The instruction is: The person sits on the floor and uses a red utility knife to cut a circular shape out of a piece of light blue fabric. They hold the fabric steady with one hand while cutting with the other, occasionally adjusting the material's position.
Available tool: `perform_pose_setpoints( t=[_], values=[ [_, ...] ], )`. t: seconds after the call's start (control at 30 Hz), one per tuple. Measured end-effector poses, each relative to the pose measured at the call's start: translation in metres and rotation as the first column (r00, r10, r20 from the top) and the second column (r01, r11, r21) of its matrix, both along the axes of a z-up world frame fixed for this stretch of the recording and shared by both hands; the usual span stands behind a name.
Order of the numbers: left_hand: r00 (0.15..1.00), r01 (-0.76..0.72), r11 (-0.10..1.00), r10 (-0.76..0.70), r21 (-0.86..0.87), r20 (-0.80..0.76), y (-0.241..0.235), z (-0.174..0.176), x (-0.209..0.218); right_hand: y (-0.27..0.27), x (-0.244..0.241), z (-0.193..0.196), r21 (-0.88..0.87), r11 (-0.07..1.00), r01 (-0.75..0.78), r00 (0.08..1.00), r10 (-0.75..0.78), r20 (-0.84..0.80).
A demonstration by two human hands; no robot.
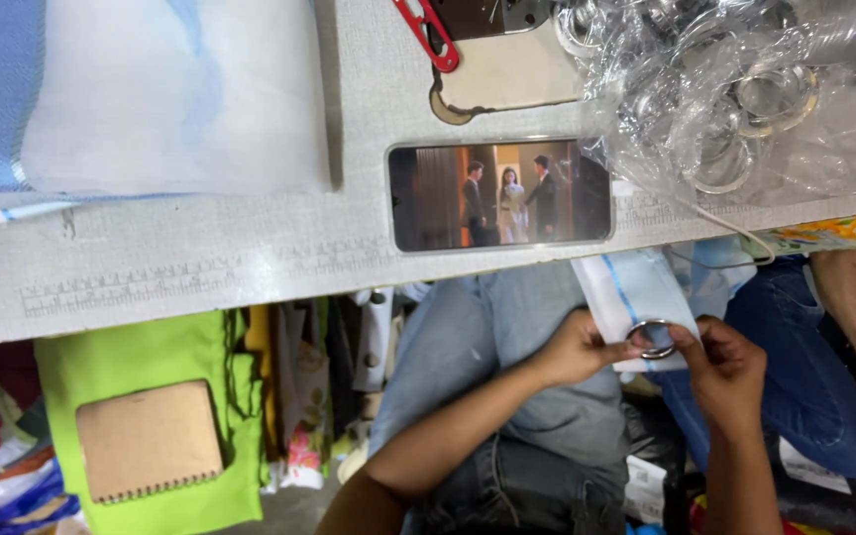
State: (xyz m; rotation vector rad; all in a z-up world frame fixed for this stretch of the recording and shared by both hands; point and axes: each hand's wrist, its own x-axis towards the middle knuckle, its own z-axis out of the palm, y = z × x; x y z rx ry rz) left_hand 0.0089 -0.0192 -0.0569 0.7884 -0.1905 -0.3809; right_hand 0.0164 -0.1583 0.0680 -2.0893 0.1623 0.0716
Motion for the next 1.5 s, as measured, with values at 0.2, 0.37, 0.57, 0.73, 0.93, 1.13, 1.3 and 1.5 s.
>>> perform_pose_setpoints(
  t=[0.2,0.37,0.57,0.73,0.93,1.13,1.3,1.5],
  values=[
    [0.998,-0.044,0.999,0.045,0.030,-0.038,0.001,0.019,0.006,0.006,-0.009,0.009,-0.088,0.995,0.053,0.995,-0.045,0.093],
    [0.985,-0.170,0.960,0.160,0.223,0.063,-0.005,0.016,0.003,0.004,-0.018,0.013,-0.270,0.962,0.024,0.997,-0.003,0.075],
    [0.976,-0.214,0.906,0.210,0.364,0.050,-0.013,0.010,0.001,0.011,-0.026,0.011,-0.416,0.909,-0.025,0.998,0.000,-0.061],
    [0.960,-0.276,0.814,0.209,0.511,0.187,-0.002,0.022,0.005,0.010,-0.028,0.003,-0.558,0.829,-0.035,0.996,-0.017,-0.088],
    [0.945,-0.277,0.810,0.131,0.517,0.301,0.002,0.026,0.007,0.016,-0.023,0.010,-0.488,0.867,-0.102,0.982,0.010,-0.187],
    [0.945,-0.272,0.819,0.130,0.505,0.299,-0.001,0.026,0.012,0.024,-0.022,0.001,-0.558,0.830,0.005,0.956,-0.167,-0.240],
    [0.949,-0.274,0.839,0.157,0.470,0.273,-0.007,0.018,0.018,0.021,-0.022,-0.013,-0.299,0.936,0.184,0.979,-0.203,-0.034],
    [0.995,-0.069,0.975,0.053,0.209,0.083,0.021,0.054,0.021,0.032,-0.030,-0.012,-0.097,0.959,0.267,0.963,-0.262,0.061]
  ],
)
